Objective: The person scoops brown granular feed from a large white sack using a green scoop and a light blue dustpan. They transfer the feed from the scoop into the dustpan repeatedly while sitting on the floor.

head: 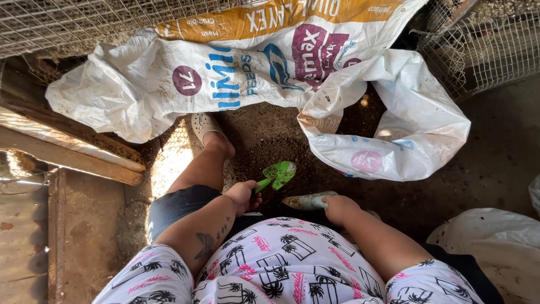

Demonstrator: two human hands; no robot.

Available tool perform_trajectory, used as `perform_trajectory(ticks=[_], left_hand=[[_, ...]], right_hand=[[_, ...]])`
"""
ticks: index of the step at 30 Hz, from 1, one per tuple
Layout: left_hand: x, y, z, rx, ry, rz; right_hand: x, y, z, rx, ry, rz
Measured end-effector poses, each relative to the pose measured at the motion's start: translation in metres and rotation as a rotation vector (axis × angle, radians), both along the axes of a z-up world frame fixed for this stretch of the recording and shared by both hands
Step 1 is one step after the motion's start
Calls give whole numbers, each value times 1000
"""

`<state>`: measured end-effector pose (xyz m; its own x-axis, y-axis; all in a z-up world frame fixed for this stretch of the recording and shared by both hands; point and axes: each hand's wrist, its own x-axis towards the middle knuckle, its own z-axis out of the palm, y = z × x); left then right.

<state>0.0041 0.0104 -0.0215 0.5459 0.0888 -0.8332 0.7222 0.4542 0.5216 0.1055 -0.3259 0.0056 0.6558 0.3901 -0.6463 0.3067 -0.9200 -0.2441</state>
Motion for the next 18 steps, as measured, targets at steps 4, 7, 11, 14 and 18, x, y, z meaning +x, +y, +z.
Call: perform_trajectory(ticks=[4,7,11,14,18], left_hand=[[-7,-1,23,11,-9,-9],[-11,-3,43,28,-9,-7],[-12,2,24,19,-97,-58],[-10,5,9,3,-97,-65],[-4,8,-18,28,-93,-63]], right_hand=[[3,-3,-6,3,-24,22],[4,2,21,17,-21,3],[-6,19,98,35,-21,-56],[-9,26,122,40,-41,-61],[-19,27,89,20,-73,92]])
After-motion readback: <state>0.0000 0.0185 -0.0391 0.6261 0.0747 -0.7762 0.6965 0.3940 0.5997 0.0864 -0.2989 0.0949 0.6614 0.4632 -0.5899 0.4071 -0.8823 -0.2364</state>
